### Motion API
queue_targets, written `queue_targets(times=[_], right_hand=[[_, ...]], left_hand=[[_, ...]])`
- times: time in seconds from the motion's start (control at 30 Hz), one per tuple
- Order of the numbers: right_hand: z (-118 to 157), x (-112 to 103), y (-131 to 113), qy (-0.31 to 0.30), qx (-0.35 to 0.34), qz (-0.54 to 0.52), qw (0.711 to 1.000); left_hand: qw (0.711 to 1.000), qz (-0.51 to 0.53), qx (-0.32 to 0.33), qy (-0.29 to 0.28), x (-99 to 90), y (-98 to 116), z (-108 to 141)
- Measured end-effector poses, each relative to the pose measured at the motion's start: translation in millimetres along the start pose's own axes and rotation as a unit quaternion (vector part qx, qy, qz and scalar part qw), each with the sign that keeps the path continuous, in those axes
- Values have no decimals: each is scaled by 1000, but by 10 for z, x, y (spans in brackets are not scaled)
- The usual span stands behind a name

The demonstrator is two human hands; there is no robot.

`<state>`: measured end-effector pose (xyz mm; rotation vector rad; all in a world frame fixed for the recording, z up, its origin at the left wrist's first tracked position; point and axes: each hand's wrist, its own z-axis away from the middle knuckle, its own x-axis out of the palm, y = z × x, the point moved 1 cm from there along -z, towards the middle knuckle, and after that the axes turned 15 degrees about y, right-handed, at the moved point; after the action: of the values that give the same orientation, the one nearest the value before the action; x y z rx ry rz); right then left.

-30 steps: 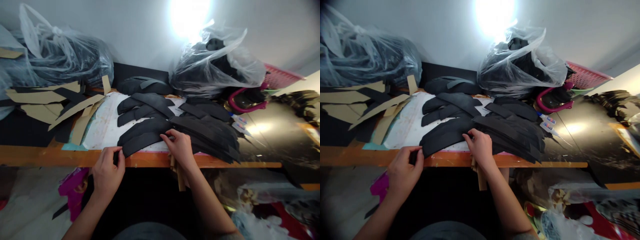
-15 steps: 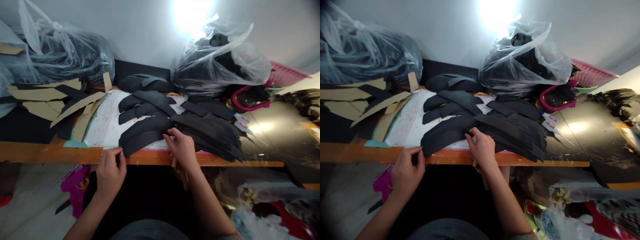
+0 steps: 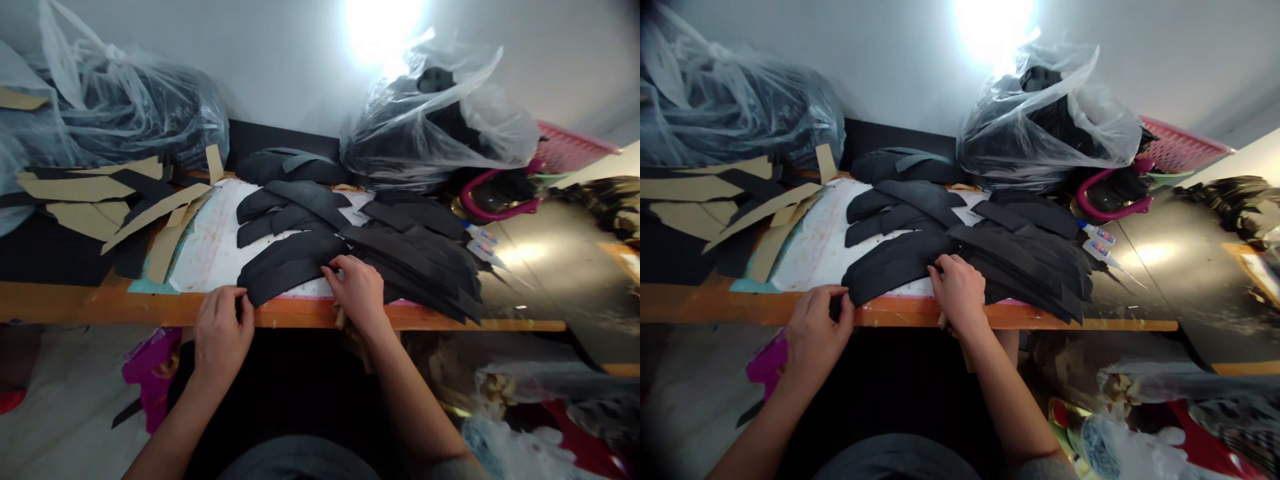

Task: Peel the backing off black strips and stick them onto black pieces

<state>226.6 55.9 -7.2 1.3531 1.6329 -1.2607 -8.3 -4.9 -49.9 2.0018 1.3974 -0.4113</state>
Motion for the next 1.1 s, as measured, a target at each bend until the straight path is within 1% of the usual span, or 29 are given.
queue_targets(times=[0.13, 0.23, 0.33, 0.47, 0.57, 0.6, 0.67, 0.77, 0.83, 0.9, 1.0, 1.1], right_hand=[[-21, -23, -39, -25, -11, 37, 999], [-34, -56, -78, -39, -37, 74, 996], [-79, -81, -110, -53, -65, 100, 991], [-210, -95, -92, -80, -84, 119, 986], [-282, -125, -44, -94, -73, 138, 983], [-284, -144, -35, -91, -69, 141, 983], [-246, -187, -44, -72, -71, 133, 986], [-132, -215, -123, -41, -117, 70, 990], [-67, -175, -187, -53, -161, 11, 985], [-40, -99, -221, -78, -184, -23, 979], [-59, 13, -193, -91, -162, -9, 983], [-87, 62, -112, -80, -110, 32, 990]], left_hand=[[1000, -1, -8, -3, 6, 2, 5], [1000, -9, -15, -16, 2, 50, 37], [999, -16, -40, -15, 0, 81, 82], [996, -24, -89, 13, -33, -18, 100], [994, -13, -110, 26, -127, -114, 108], [994, -7, -106, 30, -171, -120, 122], [996, 1, -79, 52, -263, -80, 171], [997, 14, -9, 72, -336, 44, 268], [998, 25, 34, 53, -313, 87, 320], [997, 28, 64, 19, -253, 58, 350], [997, 11, 72, -21, -172, -73, 377], [998, -6, 57, -36, -149, -173, 402]])
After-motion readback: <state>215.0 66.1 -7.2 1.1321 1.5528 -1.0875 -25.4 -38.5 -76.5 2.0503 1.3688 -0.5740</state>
